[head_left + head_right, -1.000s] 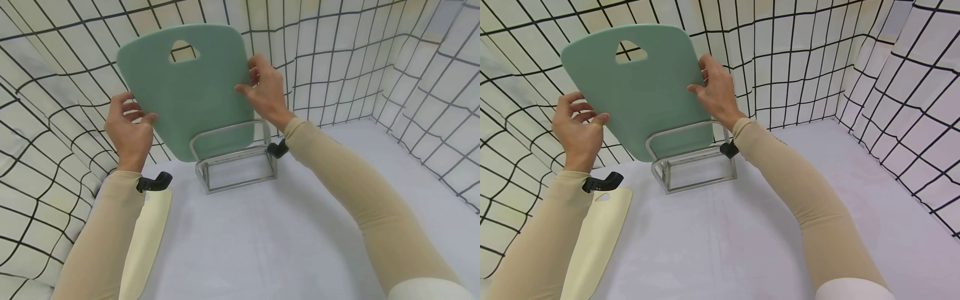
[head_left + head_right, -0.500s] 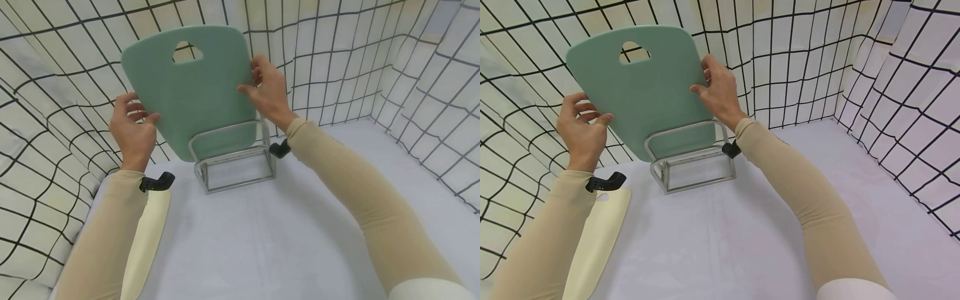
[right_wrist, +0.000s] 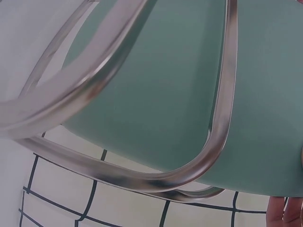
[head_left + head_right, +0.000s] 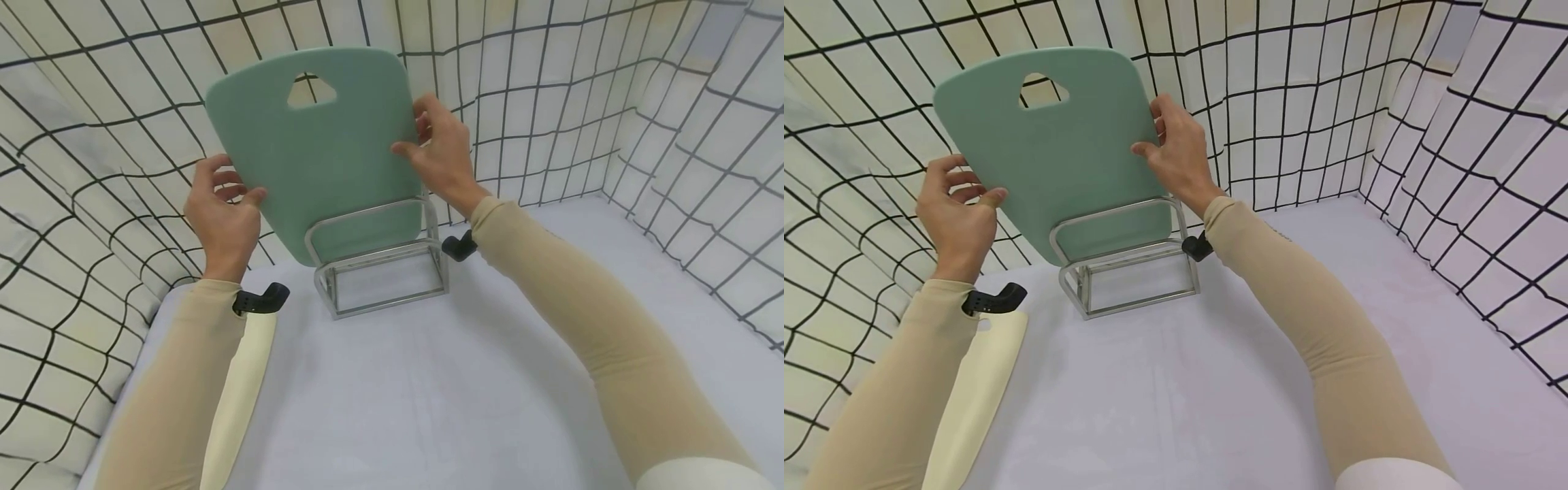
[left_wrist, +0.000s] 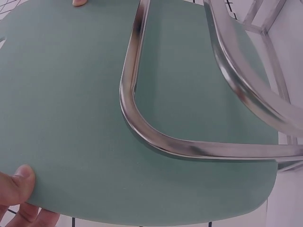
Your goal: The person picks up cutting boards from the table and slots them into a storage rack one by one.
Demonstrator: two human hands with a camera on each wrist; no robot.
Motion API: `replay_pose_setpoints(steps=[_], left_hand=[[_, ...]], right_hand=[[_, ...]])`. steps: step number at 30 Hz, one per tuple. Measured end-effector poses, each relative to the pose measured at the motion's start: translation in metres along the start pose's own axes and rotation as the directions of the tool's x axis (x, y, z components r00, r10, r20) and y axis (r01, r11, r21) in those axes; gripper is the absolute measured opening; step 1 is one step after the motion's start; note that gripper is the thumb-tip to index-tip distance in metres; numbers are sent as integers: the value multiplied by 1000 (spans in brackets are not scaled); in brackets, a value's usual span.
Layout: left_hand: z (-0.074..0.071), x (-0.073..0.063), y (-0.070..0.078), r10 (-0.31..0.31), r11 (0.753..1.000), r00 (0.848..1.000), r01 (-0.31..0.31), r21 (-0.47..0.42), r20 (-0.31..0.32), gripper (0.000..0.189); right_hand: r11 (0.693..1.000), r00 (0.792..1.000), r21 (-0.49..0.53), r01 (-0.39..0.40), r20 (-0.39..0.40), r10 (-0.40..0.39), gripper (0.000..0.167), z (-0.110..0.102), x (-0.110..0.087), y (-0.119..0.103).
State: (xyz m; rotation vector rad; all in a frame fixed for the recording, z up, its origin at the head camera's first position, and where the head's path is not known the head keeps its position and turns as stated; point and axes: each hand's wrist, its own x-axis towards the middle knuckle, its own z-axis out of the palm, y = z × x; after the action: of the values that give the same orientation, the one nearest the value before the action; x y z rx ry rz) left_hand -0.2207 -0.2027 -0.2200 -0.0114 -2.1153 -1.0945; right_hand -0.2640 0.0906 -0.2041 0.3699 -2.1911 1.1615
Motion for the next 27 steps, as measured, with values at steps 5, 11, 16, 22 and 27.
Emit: replay_pose_setpoints(steps=[5, 11, 16, 22, 27], left_hand=[[3, -1, 0, 5, 1000, 1000, -5, -5, 1, 44], [6, -2, 0, 13, 1000, 1000, -13, -3, 4, 43], [9, -3, 0, 23, 1000, 1000, -23, -7, 6, 44], [12, -5, 0, 35, 999, 999, -35, -1, 7, 45], [12, -7, 1, 42, 999, 999, -42, -11, 20, 44]], right_hand=[[1000, 1000, -12, 5, -4, -5, 37, -2, 0, 3], [1000, 1000, -17, -2, -4, 2, 37, -3, 0, 5], [1000, 1000, -15, -2, 0, 2, 37, -4, -1, 7], [1000, 1000, -13, 9, -1, -9, 37, -6, -1, 11], [1000, 1000, -10, 8, -3, -8, 37, -7, -2, 13]])
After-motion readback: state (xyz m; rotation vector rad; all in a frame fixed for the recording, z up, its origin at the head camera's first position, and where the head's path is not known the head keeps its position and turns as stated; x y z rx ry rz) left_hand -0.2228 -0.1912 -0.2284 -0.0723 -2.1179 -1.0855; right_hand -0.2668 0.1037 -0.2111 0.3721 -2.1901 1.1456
